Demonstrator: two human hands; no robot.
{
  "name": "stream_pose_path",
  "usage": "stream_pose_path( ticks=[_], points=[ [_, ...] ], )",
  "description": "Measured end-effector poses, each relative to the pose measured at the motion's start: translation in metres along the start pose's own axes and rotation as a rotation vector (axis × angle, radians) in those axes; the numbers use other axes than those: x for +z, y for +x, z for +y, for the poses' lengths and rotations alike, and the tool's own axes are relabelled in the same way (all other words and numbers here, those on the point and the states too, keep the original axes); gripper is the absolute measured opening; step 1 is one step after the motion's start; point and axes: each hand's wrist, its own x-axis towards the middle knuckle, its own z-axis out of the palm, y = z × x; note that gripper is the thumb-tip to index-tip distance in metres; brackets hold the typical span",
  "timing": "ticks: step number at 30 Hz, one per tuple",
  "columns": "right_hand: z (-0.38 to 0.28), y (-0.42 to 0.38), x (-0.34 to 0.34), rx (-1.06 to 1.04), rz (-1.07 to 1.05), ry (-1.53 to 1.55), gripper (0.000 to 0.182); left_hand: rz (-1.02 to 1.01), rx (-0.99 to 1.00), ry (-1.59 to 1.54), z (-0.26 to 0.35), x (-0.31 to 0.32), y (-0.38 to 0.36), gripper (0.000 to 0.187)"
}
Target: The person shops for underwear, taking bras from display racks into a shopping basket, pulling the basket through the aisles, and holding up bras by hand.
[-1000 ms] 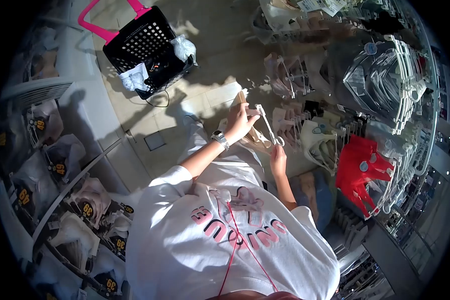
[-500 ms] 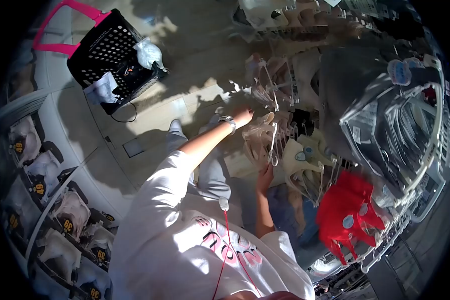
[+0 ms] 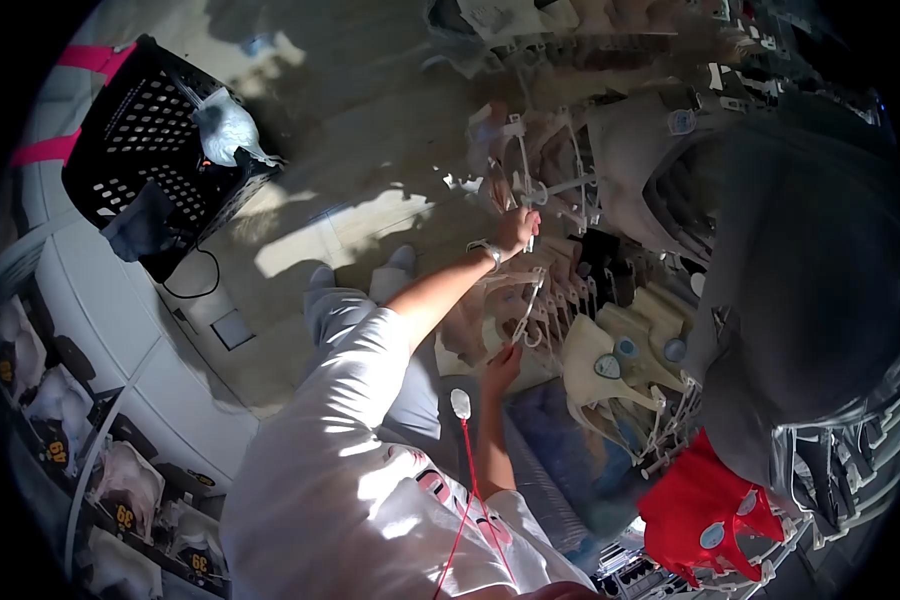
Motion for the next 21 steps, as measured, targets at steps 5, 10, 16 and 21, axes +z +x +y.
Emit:
stream_pose_path(
  ticks=[5, 10, 16, 21],
  points=[
    [-0.001, 0.053, 0.025, -0.233, 0.066, -0.043, 0.022, 0.064, 0.026, 0.14, 0.017, -0.019, -0.022, 0.034],
    [-0.032, 0.106, 0.049, -0.12, -0.038, 0.123, 0.024, 0.062, -0.05, 0.203, 0.023, -0.022, -0.028, 0.032],
    [-0.096, 0.131, 0.045, -0.186, -0.014, 0.009, 0.021, 0.122, -0.051, 0.286, 0.028, -0.02, -0.03, 0.028],
    [-0.1, 0.16, 0.044, -0.29, -0.132, -0.074, 0.019, 0.188, -0.009, 0.409, 0.008, -0.016, -0.029, 0.028]
  ],
)
